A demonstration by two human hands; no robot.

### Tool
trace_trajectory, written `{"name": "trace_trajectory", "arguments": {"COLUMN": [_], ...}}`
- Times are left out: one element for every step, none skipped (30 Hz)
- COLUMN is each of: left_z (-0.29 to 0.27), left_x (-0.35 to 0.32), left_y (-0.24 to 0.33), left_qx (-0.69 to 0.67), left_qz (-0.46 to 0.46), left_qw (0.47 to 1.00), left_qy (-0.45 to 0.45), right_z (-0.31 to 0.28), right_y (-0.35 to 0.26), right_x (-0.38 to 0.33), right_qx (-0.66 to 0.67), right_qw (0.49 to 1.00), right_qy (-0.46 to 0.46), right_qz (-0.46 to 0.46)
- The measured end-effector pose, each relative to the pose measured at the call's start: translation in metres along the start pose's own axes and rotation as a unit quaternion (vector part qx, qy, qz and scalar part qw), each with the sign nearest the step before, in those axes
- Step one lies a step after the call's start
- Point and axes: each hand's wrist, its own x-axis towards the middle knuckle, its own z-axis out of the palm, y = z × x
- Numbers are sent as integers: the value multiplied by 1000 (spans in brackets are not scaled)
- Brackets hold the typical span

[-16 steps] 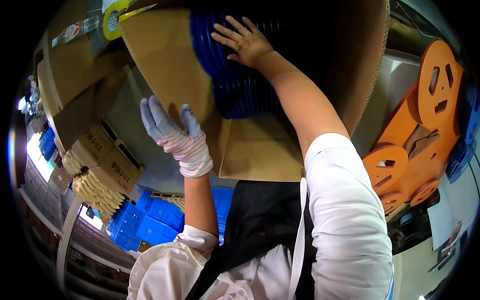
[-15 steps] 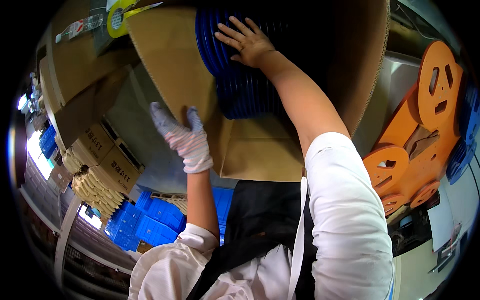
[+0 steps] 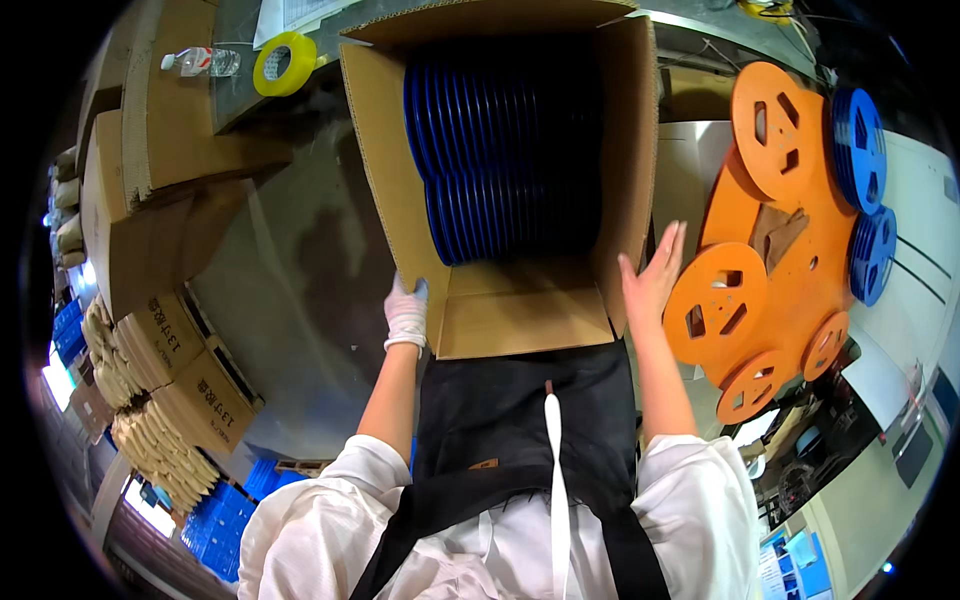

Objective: The person picks up blue plastic spools from a pile on a table and stacks them vertically into a cardboard box. The person handles the spools one by one, aligning them carefully to fit inside the box.

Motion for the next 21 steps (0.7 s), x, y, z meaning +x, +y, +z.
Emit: {"name": "trace_trajectory", "arguments": {"left_z": [5, 3, 9, 16, 16, 16, 18, 21, 23, 22, 24, 28, 30, 31, 32, 30, 23, 33, 34, 35, 35], "left_x": [-4, -10, -10, -5, -3, 0, 0, 0, -4, -11, -16, -19, -23, -30, -39, -47, -64, -61, -75, -85, -89], "left_y": [-15, -12, -30, -50, -56, -61, -63, -65, -69, -77, -85, -91, -100, -110, -122, -127, -118, -141, -141, -139, -134], "left_qx": [45, 72, 64, 57, 69, 81, 77, 103, 121, 145, 131, 117, 105, 103, 102, 103, 165, 196, 198, 200, 198], "left_qz": [-13, -23, -2, 19, 51, 83, 117, 111, 92, 72, 85, 98, 110, 105, 99, 99, 87, 82, 81, 80, 55], "left_qw": [998, 994, 994, 995, 992, 988, 985, 984, 984, 982, 983, 984, 984, 984, 984, 982, 974, 968, 968, 967, 967], "left_qy": [-51, -83, -83, -83, -90, -96, -96, -92, -94, -99, -97, -95, -90, -100, -111, -120, -125, -133, -133, -134, -149], "right_z": [5, 28, 29, 30, 33, 35, 35, 34, 33, 32, 31, 30, 30, 26, 21, 18, 16, 16, 11, 9, 9], "right_y": [18, 56, 58, 45, 45, 45, 44, 42, 45, 45, 50, 55, 57, 60, 63, 69, 76, 83, 88, 94, 102], "right_x": [-26, -58, -66, -71, -73, -72, -72, -73, -82, -99, -106, -113, -126, -143, -160, -174, -187, -195, -206, -209, -206], "right_qx": [52, 116, -18, -30, -6, 17, 10, 2, 3, -12, -7, -1, 2, 4, 7, -10, -26, -42, -47, -40, -32], "right_qw": [985, 959, 945, 946, 950, 954, 958, 962, 968, 972, 974, 976, 974, 972, 970, 969, 967, 966, 965, 963, 962], "right_qy": [-74, -87, -205, -191, -163, -136, -139, -141, -141, -147, -151, -155, -160, -163, -166, -177, -188, -199, -201, -213, -224], "right_qz": [144, 245, 253, 260, 264, 268, 250, 232, 207, 183, 168, 153, 161, 170, 180, 175, 168, 161, 163, 159, 156]}}
